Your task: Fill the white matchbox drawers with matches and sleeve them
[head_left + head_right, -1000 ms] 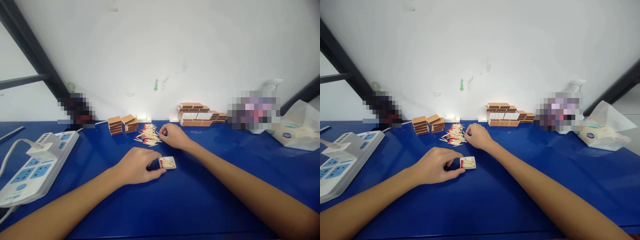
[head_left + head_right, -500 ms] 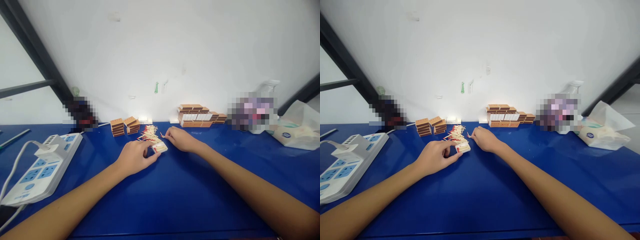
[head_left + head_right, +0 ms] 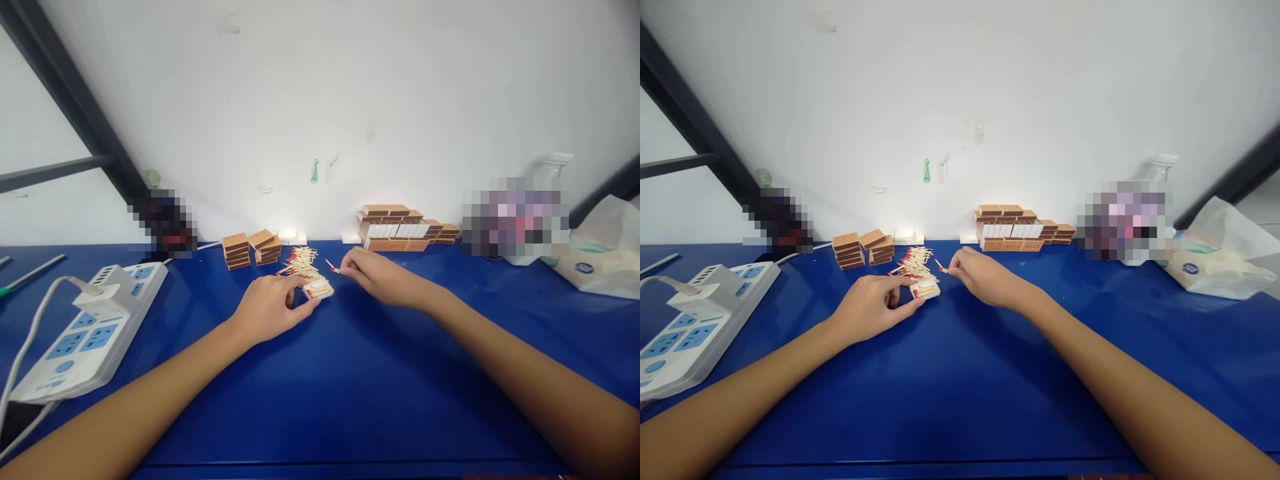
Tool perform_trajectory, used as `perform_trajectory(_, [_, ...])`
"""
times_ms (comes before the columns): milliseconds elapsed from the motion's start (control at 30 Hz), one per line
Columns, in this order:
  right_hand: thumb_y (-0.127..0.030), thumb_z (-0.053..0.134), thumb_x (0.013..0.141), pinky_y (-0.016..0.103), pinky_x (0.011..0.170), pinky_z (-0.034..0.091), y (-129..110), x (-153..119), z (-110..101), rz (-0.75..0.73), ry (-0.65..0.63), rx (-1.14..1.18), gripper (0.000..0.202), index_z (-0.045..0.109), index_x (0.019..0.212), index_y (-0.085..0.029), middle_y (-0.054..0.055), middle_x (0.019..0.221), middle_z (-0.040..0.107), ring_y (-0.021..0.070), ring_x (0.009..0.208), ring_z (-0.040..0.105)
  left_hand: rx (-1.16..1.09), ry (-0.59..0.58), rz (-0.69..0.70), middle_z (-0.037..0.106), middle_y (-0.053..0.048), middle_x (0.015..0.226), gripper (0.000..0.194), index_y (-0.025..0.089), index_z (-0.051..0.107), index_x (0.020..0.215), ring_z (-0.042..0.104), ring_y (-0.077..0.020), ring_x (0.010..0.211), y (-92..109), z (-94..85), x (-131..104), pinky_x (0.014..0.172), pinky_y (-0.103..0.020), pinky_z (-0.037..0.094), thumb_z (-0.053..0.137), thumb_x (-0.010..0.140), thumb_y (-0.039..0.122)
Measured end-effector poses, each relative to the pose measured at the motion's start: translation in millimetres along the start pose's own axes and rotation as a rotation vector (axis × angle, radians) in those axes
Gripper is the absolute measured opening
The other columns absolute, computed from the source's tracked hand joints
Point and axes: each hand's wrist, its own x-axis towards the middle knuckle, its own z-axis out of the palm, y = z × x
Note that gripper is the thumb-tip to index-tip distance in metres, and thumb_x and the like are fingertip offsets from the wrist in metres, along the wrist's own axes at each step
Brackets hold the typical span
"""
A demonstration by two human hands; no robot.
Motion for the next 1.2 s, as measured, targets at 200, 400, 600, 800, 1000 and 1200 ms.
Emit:
perform_trajectory(200, [-0.024, 0.045, 0.106, 0.03, 0.073, 0.044, -34.4, -13.2, 3.8, -0.155, -0.002, -0.002, 0.015, 0.057, 0.098, -0.019, 0.006, 0.099, 0.061, 0.0169, 0.082, 0.057, -0.02, 0.006, 0.068, 0.063, 0.005, 0.059, 0.034, 0.022, 0.076, 0.109, 0.057, -0.0125, 0.054, -1.4, 3.2, -2.1, 0.057, -0.027, 0.037, 0.068, 0.091, 0.05])
perform_trajectory(400, [-0.015, 0.05, 0.102, 0.032, 0.074, 0.045, -42.6, -14.9, 20.6, -0.199, -0.062, -0.245, 0.011, 0.059, 0.095, -0.016, 0.009, 0.101, 0.06, 0.0201, 0.086, 0.058, -0.028, -0.008, 0.133, 0.06, 0.005, 0.058, 0.033, 0.022, 0.075, 0.104, 0.055, -0.0113, 0.053, -1.5, 4.1, -3.8, 0.055, -0.026, 0.036, 0.065, 0.093, 0.051])
perform_trajectory(600, [-0.021, 0.05, 0.105, 0.03, 0.075, 0.046, -43.0, -17.0, 13.9, -0.18, -0.08, -0.07, 0.012, 0.06, 0.098, -0.018, 0.006, 0.101, 0.06, 0.0177, 0.086, 0.059, -0.022, -0.03, 0.125, 0.061, 0.005, 0.06, 0.031, 0.024, 0.074, 0.108, 0.056, -0.0119, 0.055, 0.8, 0.5, -2.7, 0.056, -0.026, 0.036, 0.066, 0.092, 0.049])
perform_trajectory(800, [-0.017, 0.046, 0.104, 0.029, 0.07, 0.045, -40.8, -15.6, 14.9, -0.197, -0.037, -0.077, 0.014, 0.056, 0.094, -0.019, 0.006, 0.098, 0.059, 0.0165, 0.08, 0.056, 0.029, -0.097, 0.141, 0.065, 0.003, 0.067, 0.033, 0.022, 0.074, 0.109, 0.058, -0.0135, 0.06, -0.1, -1.1, -2.0, 0.057, -0.028, 0.036, 0.066, 0.093, 0.05])
perform_trajectory(1000, [-0.021, 0.047, 0.104, 0.03, 0.071, 0.044, -41.4, -16.5, 12.4, -0.197, -0.038, -0.04, 0.015, 0.058, 0.094, -0.019, 0.007, 0.099, 0.059, 0.0168, 0.08, 0.056, 0.035, -0.106, 0.131, 0.066, 0.003, 0.068, 0.032, 0.023, 0.074, 0.109, 0.058, -0.0138, 0.06, -1.3, -1.6, -1.5, 0.056, -0.028, 0.035, 0.066, 0.092, 0.049])
perform_trajectory(1200, [-0.028, 0.053, 0.103, 0.029, 0.069, 0.041, -43.9, -18.1, 13.4, -0.183, -0.028, -0.016, 0.017, 0.063, 0.094, -0.019, 0.005, 0.096, 0.059, 0.0153, 0.078, 0.055, 0.003, -0.067, 0.149, 0.066, 0.003, 0.067, 0.03, 0.022, 0.074, 0.106, 0.058, -0.0133, 0.06, -0.7, -0.7, -2.0, 0.058, -0.027, 0.036, 0.067, 0.091, 0.047])
